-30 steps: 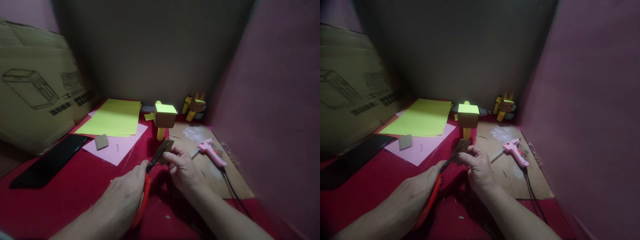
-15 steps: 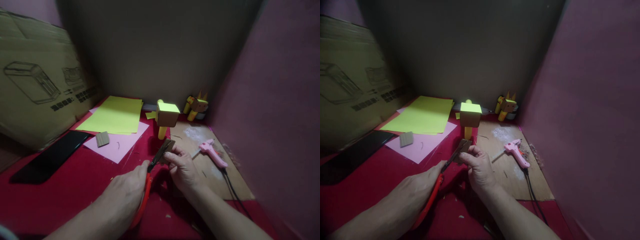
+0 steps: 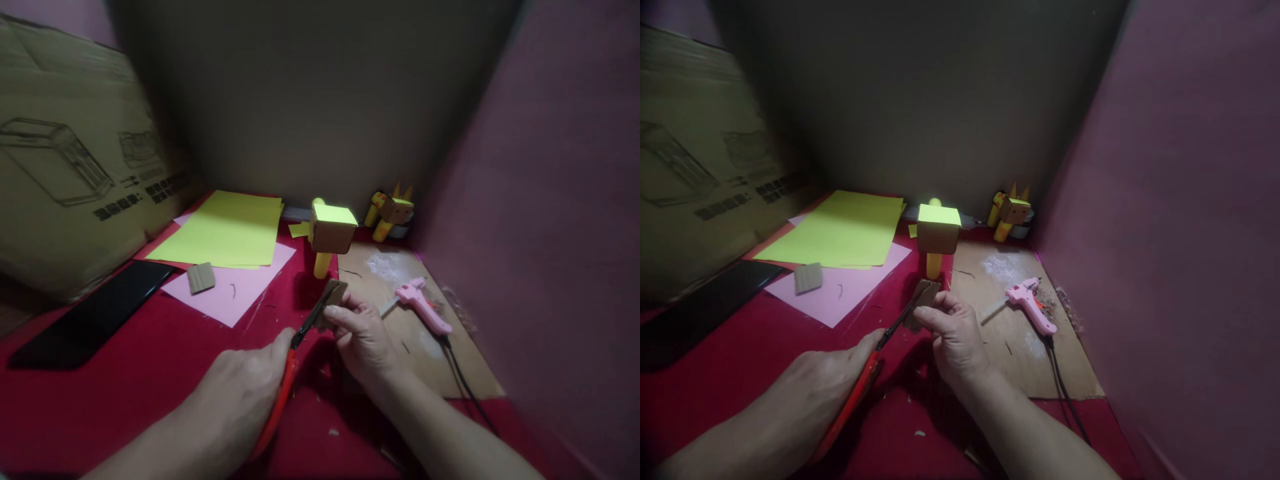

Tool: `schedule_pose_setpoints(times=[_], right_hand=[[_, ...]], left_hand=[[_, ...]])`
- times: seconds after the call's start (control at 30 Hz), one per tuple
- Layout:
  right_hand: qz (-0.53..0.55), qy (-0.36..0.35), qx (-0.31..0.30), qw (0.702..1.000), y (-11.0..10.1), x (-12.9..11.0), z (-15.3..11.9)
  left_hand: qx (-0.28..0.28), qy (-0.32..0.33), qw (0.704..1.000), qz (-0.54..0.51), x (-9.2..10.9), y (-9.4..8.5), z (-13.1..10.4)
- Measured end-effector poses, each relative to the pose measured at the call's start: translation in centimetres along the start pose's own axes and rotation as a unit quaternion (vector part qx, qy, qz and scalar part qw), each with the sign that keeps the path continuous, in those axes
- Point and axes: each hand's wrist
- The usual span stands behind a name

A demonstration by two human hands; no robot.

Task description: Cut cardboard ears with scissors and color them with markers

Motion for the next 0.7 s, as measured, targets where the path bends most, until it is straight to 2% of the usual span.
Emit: schedule_pose_setpoints(times=[0.1,0.23,0.33,0.47,0.7], right_hand=[[-0.002,0.001,0.004,1.0,0.0,0.0,0.0],[-0.007,0.002,-0.002,1.0,0.1,-0.1,0.0],[-0.012,0.006,-0.006,1.0,0.2,-0.2,0.0],[-0.016,0.006,-0.014,1.0,0.2,-0.2,0.0],[-0.023,0.001,-0.021,1.0,0.1,-0.1,0.0]], left_hand=[[-0.017,0.011,1.0,-0.001,-0.3,0.3,-0.2],[0.014,-0.014,0.996,-0.091,-0.4,1.0,-0.4],[0.017,-0.027,0.989,-0.145,0.0,0.7,-0.2],[0.001,-0.043,0.989,-0.141,0.2,0.3,0.1],[0.004,-0.038,0.988,-0.148,-0.7,1.6,-0.6]])
Point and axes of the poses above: each hand's wrist, its own z-axis towards the middle knuckle, its own y-axis out of the palm, x = y × z, and after that the axes turned 5 degrees about z, right-handed
